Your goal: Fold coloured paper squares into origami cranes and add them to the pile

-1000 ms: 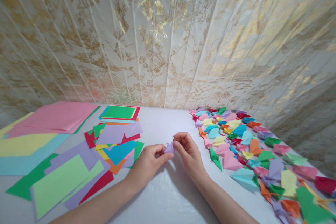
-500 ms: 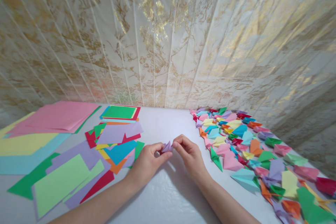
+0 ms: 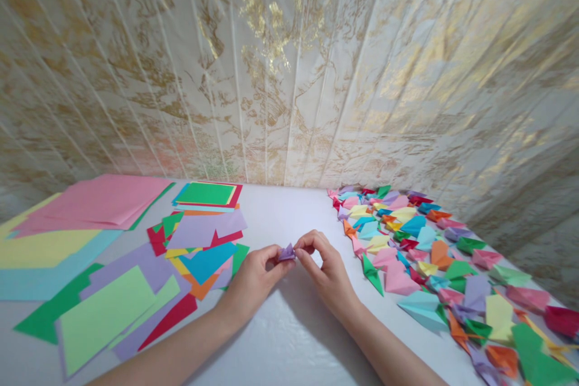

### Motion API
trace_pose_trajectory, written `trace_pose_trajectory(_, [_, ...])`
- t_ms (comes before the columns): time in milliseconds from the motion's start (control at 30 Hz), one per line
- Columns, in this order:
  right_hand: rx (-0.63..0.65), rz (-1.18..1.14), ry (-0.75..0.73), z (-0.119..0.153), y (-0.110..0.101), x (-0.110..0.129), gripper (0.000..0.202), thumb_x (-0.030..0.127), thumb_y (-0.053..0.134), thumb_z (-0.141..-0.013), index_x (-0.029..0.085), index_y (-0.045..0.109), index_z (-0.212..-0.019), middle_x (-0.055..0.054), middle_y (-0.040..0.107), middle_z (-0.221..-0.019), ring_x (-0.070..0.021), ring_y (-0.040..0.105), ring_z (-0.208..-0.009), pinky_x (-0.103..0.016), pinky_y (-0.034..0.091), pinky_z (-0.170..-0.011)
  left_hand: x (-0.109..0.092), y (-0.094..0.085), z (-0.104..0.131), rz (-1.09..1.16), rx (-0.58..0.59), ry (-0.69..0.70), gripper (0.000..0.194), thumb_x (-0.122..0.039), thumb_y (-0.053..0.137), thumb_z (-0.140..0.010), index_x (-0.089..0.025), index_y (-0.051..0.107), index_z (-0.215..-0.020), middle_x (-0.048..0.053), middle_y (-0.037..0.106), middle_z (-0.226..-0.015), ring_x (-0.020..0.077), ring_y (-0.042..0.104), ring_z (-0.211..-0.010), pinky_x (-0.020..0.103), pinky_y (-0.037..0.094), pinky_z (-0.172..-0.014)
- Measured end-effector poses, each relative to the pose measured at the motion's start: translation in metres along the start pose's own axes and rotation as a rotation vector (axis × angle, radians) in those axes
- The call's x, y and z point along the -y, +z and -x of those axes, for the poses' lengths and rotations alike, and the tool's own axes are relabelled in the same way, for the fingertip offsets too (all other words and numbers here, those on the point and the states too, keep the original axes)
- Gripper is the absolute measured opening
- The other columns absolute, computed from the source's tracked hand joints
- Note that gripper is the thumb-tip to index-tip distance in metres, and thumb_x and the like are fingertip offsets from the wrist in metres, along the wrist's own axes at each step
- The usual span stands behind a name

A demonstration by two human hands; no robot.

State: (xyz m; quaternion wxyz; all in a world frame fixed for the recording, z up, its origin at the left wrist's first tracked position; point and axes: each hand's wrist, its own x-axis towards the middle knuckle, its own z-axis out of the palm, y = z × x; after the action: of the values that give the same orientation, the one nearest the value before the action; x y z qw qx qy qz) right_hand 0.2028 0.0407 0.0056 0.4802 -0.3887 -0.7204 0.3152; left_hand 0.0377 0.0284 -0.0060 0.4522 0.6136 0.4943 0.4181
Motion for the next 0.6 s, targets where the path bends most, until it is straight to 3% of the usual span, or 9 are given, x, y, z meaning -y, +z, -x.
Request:
trace_pose_trajectory(267, [-0.004,0.079,-0.06,0.0005,-0.0014,-0.0004,0.007,0.02,0.062,-0.088,0.024,0.06,-0.081,-0.001,0.06,-0.079,-0.0192,0.051,-0.075,-0.031,0.039,-0.069,-0.0019,-0.0004,0.0006,-0.005,0.037,0.011,0.023,-0.037,0.057,-0.085,-0.018,0.071,-0.087,0.0,0.066,-0.077,0.0198,0.057,-0.077,0.025,0.041,-0.069])
trace_pose_trajectory(600, [0.103,0.225,-0.139,-0.001,-0.0053,0.0036,0.01,0.015,0.063,-0.087,0.023,0.06,-0.082,-0.003,0.063,-0.082,-0.0214,0.054,-0.081,-0.034,0.041,-0.075,-0.0033,-0.0004,0.0023,-0.118,0.042,0.043,0.011,-0.024,0.054,-0.081,-0.019,0.058,-0.073,-0.003,0.057,-0.069,0.0166,0.052,-0.07,0.025,0.037,-0.065])
